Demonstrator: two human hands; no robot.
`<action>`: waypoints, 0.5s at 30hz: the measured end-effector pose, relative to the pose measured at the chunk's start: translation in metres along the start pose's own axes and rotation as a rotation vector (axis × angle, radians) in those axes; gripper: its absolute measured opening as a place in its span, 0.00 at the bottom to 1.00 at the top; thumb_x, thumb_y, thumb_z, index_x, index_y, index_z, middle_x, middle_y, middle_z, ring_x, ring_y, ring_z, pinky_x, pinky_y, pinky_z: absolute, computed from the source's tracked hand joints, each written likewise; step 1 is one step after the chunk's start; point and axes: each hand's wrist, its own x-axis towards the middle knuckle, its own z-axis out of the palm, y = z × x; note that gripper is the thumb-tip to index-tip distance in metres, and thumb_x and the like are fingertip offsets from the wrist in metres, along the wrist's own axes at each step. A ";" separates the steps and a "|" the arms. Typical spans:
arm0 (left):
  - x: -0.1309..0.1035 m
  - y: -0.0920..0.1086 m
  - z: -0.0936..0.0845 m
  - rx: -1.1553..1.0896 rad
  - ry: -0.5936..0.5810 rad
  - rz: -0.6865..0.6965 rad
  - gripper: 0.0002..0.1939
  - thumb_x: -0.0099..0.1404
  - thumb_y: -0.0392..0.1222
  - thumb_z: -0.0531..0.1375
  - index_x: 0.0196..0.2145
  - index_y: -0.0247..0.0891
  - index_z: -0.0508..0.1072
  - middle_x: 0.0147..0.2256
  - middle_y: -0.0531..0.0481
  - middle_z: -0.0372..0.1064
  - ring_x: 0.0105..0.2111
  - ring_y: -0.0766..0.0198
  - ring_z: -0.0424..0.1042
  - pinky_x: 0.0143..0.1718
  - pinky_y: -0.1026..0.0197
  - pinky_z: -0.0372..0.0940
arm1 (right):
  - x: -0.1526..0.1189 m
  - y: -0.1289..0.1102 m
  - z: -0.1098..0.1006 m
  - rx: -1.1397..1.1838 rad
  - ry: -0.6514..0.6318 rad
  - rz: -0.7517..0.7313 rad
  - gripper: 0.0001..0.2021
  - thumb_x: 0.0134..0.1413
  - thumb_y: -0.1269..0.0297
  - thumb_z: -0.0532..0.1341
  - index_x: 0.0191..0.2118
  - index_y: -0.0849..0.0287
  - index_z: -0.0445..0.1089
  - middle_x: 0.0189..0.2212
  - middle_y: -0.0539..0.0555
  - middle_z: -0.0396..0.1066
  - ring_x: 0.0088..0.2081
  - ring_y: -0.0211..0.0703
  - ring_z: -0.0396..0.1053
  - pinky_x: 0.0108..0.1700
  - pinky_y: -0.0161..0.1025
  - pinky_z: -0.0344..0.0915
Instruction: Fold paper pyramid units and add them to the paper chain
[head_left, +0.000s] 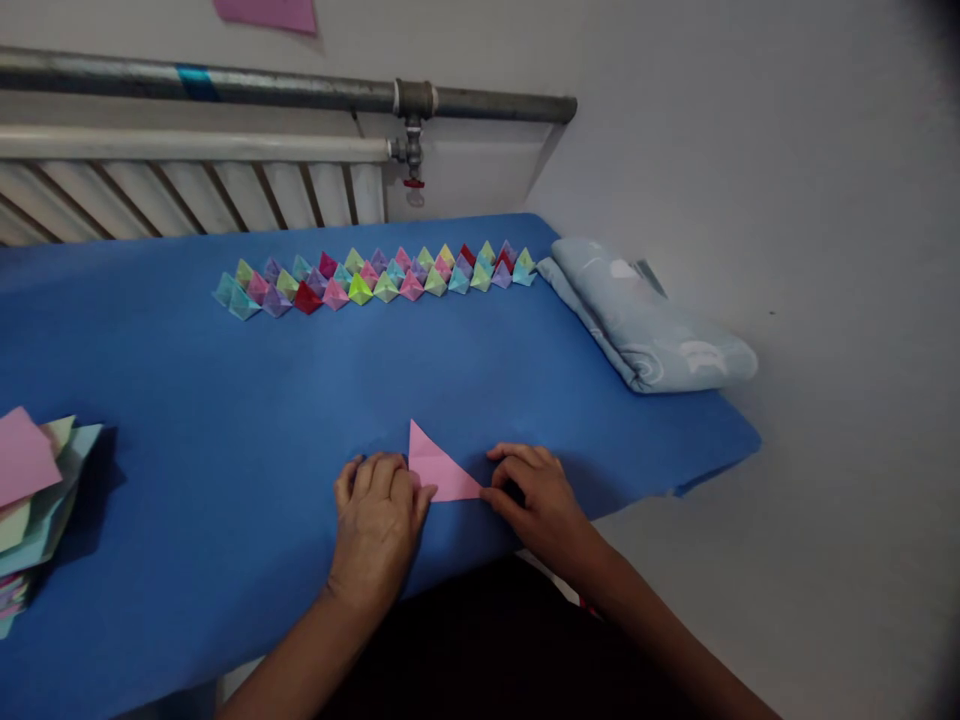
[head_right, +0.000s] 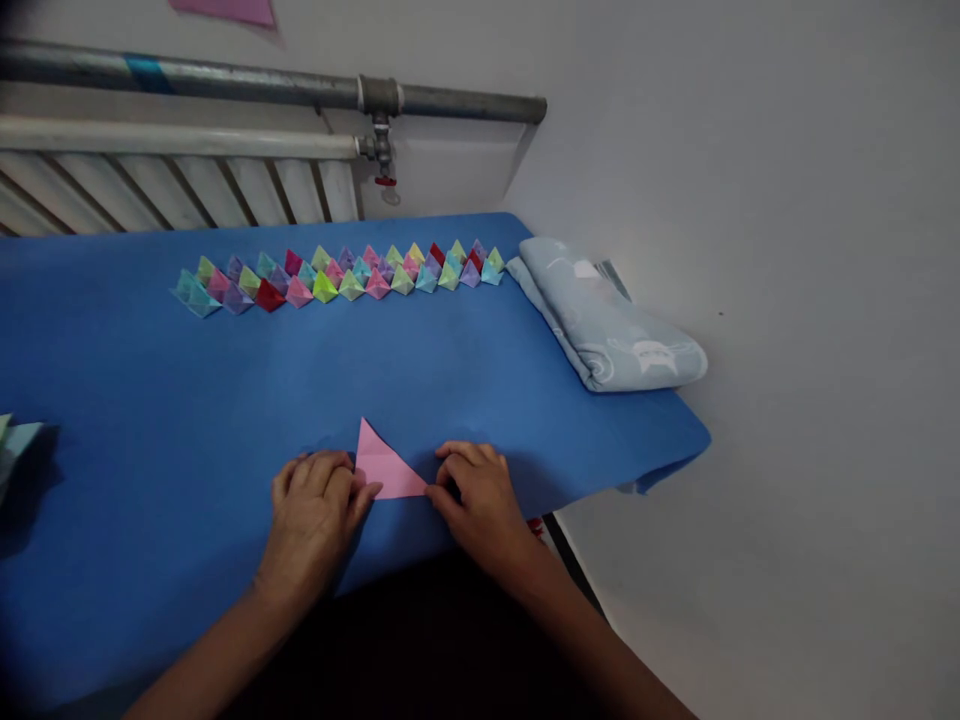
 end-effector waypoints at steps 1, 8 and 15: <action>0.000 -0.001 -0.001 0.010 -0.004 0.001 0.07 0.66 0.41 0.57 0.32 0.36 0.72 0.40 0.41 0.72 0.43 0.49 0.67 0.49 0.41 0.58 | 0.000 0.000 -0.001 -0.002 0.000 -0.001 0.06 0.51 0.70 0.64 0.27 0.57 0.66 0.43 0.54 0.72 0.47 0.49 0.67 0.48 0.51 0.58; -0.003 -0.008 -0.009 0.071 0.007 0.058 0.06 0.67 0.37 0.56 0.38 0.39 0.73 0.41 0.42 0.71 0.44 0.50 0.65 0.48 0.42 0.58 | 0.000 0.002 0.000 0.006 0.006 -0.017 0.04 0.50 0.71 0.63 0.28 0.56 0.67 0.43 0.55 0.72 0.46 0.50 0.66 0.46 0.50 0.58; -0.002 -0.002 -0.004 -0.029 0.032 0.396 0.16 0.68 0.29 0.48 0.46 0.35 0.72 0.41 0.46 0.74 0.42 0.58 0.69 0.53 0.47 0.56 | 0.001 -0.004 -0.004 -0.021 -0.064 -0.003 0.05 0.49 0.75 0.59 0.30 0.57 0.67 0.40 0.54 0.72 0.45 0.48 0.66 0.47 0.47 0.58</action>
